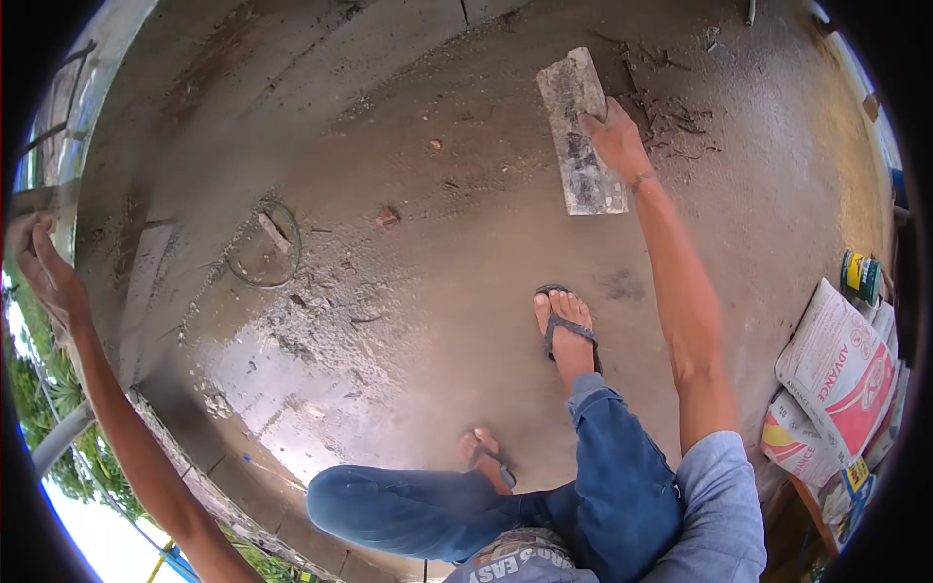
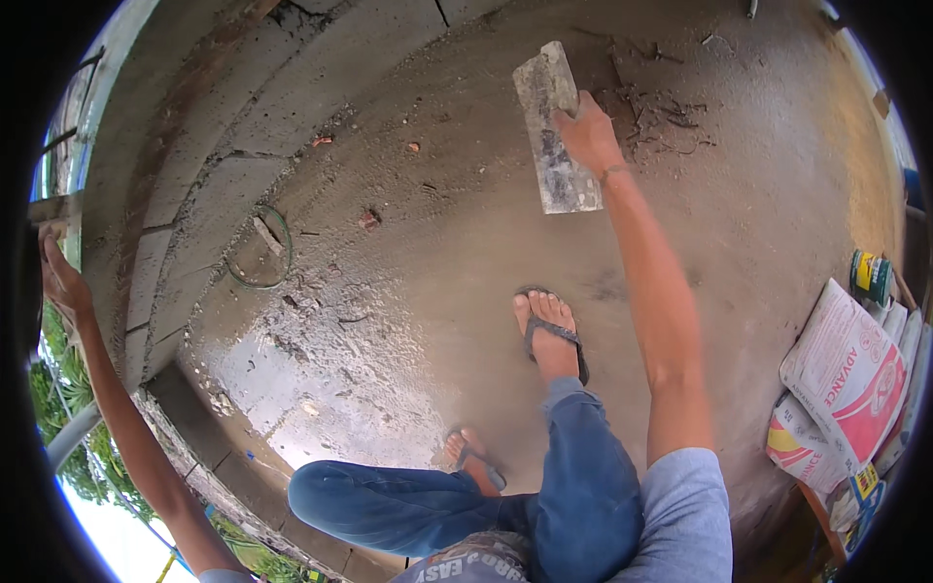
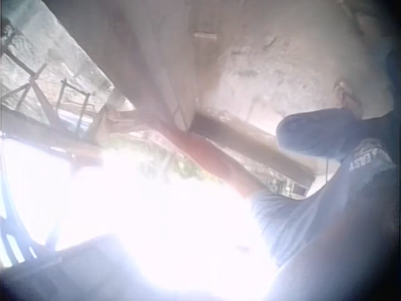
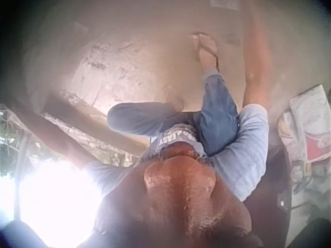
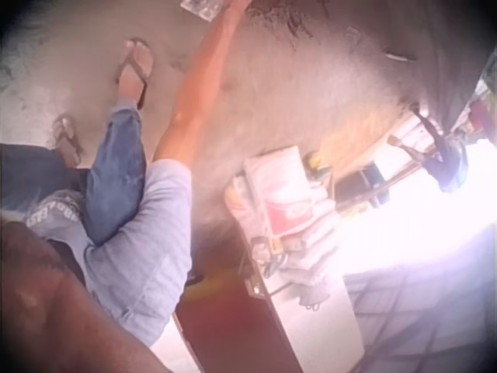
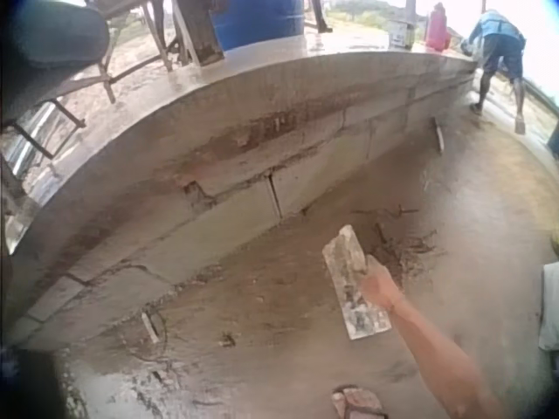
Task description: The person smooths and levels the wet concrete floor surface using a wooden float.
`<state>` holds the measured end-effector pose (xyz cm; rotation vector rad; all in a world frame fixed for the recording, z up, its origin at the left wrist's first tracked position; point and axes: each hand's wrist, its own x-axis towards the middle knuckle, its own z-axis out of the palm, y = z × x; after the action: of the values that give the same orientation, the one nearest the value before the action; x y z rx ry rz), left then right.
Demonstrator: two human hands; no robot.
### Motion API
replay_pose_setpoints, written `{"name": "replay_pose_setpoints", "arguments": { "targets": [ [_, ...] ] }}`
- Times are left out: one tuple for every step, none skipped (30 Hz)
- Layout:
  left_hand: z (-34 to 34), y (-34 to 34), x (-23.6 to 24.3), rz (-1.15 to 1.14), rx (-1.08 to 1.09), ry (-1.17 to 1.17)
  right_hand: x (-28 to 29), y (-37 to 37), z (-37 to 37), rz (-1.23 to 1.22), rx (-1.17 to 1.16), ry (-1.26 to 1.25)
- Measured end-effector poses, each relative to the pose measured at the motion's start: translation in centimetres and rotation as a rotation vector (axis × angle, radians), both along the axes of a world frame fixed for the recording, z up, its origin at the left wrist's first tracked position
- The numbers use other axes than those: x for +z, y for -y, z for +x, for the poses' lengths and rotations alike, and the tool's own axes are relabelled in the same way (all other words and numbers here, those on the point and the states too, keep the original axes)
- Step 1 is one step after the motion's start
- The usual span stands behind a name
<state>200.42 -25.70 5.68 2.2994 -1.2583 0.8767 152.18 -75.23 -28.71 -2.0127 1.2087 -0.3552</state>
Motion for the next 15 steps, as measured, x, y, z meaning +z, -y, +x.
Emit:
{"name": "replay_pose_setpoints", "arguments": {
  "targets": [
    [-0.9, 0.7, -0.4, 0.007, 0.011, -0.018, -0.3, -0.1, 0.9, 0.005, 0.008, -0.002],
    [-1.6, 1.6, -0.9, -0.027, 0.013, -0.038, -0.7, 0.1, 1.4, 0.011, 0.015, -0.007],
    [-2.2, 2.4, -1.5, -0.059, 0.014, -0.059, -1.3, 0.5, 1.7, -0.008, 0.055, 0.031],
    [-2.6, 3.0, -1.9, -0.093, 0.018, -0.082, -1.9, 0.9, 1.7, 0.096, 0.013, 0.014],
    [-2.9, 3.5, -2.1, -0.114, 0.0, -0.066, -2.8, 1.3, 1.6, 0.174, 0.005, 0.04],
    [-3.0, 3.8, -2.2, -0.134, -0.015, -0.046, -3.8, 1.4, 1.5, 0.235, -0.045, 0.054],
    [-3.0, 4.0, -2.2, -0.126, -0.035, -0.009, -4.8, 1.2, 1.8, 0.234, 0.0, 0.075],
    [-2.9, 4.0, -2.0, -0.146, -0.017, -0.029, -6.0, 0.3, 2.4, 0.223, -0.015, 0.067],
    [-2.7, 4.0, -1.9, -0.137, -0.01, -0.039, -6.9, -0.8, 3.0, 0.238, -0.083, 0.004],
    [-2.5, 4.1, -1.8, -0.131, -0.008, -0.054, -7.5, -2.4, 3.8, 0.209, 0.043, 0.009],
    [-2.3, 4.1, -1.7, -0.131, -0.006, -0.07, -8.0, -4.6, 5.5, 0.123, 0.166, -0.058],
    [-2.1, 4.3, -1.7, -0.133, -0.005, -0.083, -8.1, -7.2, 7.6, 0.061, 0.21, -0.189],
    [-2.1, 4.3, -1.6, -0.141, 0.001, -0.089, -7.9, -11.3, 9.6, -0.036, 0.265, -0.116],
    [-2.1, 4.4, -1.6, -0.111, -0.01, -0.096, -7.0, -14.6, 11.7, 0.079, 0.358, -0.125],
    [-2.2, 4.4, -1.6, -0.09, -0.019, -0.098, -5.9, -17.5, 13.5, 0.314, 0.409, -0.114]
  ]
}}
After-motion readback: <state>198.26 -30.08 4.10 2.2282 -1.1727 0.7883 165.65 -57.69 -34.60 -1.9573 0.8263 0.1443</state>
